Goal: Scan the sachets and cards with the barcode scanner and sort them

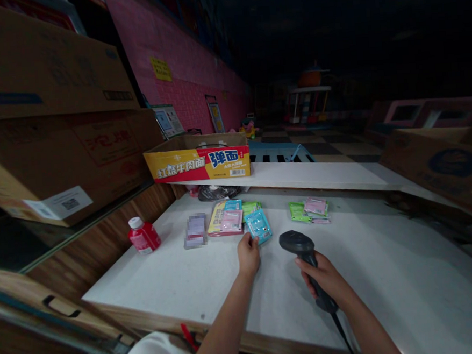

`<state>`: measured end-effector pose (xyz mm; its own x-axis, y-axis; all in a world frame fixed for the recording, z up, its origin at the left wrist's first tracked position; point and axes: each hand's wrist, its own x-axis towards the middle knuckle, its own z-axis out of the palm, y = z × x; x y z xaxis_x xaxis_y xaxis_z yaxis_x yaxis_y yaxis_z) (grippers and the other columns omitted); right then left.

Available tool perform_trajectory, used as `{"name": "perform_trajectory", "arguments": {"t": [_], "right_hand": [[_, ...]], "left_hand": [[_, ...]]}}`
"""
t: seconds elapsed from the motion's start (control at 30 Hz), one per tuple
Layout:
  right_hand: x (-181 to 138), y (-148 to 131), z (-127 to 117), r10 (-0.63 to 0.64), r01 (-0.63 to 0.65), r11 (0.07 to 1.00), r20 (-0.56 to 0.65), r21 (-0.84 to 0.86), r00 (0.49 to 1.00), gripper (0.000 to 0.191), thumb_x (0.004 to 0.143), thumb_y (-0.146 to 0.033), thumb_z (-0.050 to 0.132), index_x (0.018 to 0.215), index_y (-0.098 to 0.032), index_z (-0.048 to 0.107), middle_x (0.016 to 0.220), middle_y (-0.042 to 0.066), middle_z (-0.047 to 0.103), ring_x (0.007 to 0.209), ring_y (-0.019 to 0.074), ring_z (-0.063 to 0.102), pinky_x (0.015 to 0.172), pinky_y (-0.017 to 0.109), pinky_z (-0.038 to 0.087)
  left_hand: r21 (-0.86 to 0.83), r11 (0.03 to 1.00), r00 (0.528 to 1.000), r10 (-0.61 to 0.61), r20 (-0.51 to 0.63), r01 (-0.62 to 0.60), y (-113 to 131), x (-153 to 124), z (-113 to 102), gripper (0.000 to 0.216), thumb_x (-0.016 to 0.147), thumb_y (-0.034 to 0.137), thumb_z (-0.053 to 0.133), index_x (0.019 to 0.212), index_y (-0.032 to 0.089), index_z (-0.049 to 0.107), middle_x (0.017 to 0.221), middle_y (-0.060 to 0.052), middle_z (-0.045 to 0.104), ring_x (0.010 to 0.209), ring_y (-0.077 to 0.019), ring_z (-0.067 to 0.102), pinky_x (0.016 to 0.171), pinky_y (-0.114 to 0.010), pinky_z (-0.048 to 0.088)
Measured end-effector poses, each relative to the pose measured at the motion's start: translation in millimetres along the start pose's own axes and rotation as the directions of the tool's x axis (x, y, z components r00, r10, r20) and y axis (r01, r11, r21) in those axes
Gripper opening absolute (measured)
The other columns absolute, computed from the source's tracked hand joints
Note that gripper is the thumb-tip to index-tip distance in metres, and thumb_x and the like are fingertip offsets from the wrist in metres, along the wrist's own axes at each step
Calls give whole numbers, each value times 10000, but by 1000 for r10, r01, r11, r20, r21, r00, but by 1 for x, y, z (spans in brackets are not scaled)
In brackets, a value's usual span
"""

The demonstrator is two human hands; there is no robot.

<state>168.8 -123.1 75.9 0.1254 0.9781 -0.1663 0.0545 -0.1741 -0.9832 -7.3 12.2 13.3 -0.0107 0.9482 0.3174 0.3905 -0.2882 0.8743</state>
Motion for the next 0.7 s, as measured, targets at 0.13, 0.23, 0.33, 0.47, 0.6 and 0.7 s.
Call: {"name": "perform_trajectory", "arguments": {"t": [0.13, 0.23, 0.33, 0.47, 0.6, 0.7], "right_hand": [[10, 0, -5, 12, -12, 998, -8, 67, 1000, 388, 702, -538, 677, 729, -205, 480, 460, -75, 531, 299, 95, 453, 285, 203, 364], [25, 3, -17, 62, -51, 983, -57, 178, 996, 393, 684, -525, 710, 789, -193, 527, 482, -62, 552, 312, 102, 465, 295, 207, 365], [42, 9, -33, 64, -42, 940, -53, 338, 997, 423, 695, -528, 711, 886, -176, 575, 502, -56, 549, 331, 100, 460, 318, 209, 363], [58, 22, -45, 62, -71, 857, 34, 511, 997, 491, 643, -573, 735, 878, -165, 597, 498, -65, 504, 333, 78, 397, 327, 199, 312], [63, 33, -47, 67, -82, 805, 47, 587, 997, 484, 648, -573, 732, 884, -168, 610, 519, -65, 475, 354, 68, 364, 347, 191, 286], [63, 37, -47, 62, -58, 796, 14, 602, 998, 467, 669, -583, 707, 889, -182, 612, 533, -64, 455, 357, 70, 346, 347, 198, 281]], "left_hand": [[0, 1000, 1000, -17, 3, 17, 3, -1, -1, 196, 772, 346, 480, 652, 191, 472, 603, 26, 449, 600, -131, 421, 583, -241, 294], [-8, 1000, 1000, -11, 21, 11, 5, -2, -2, 216, 773, 350, 484, 630, 194, 443, 601, 29, 447, 600, -124, 417, 579, -232, 297], [-24, 1000, 998, 1, 61, 1, 6, -3, -3, 212, 776, 347, 488, 636, 189, 465, 610, 28, 460, 605, -120, 422, 578, -225, 305], [-36, 999, 995, -22, 96, 25, 4, -4, -3, 219, 765, 372, 519, 667, 177, 539, 605, 26, 467, 597, -119, 426, 572, -222, 312], [-105, 994, 995, -32, 94, 41, 0, -5, 0, 252, 747, 417, 567, 696, 171, 588, 589, 32, 462, 580, -117, 431, 566, -223, 325], [-165, 986, 996, -19, 86, 34, 1, -6, -1, 282, 753, 437, 579, 694, 163, 603, 598, 18, 509, 591, -126, 464, 570, -229, 349]]}}
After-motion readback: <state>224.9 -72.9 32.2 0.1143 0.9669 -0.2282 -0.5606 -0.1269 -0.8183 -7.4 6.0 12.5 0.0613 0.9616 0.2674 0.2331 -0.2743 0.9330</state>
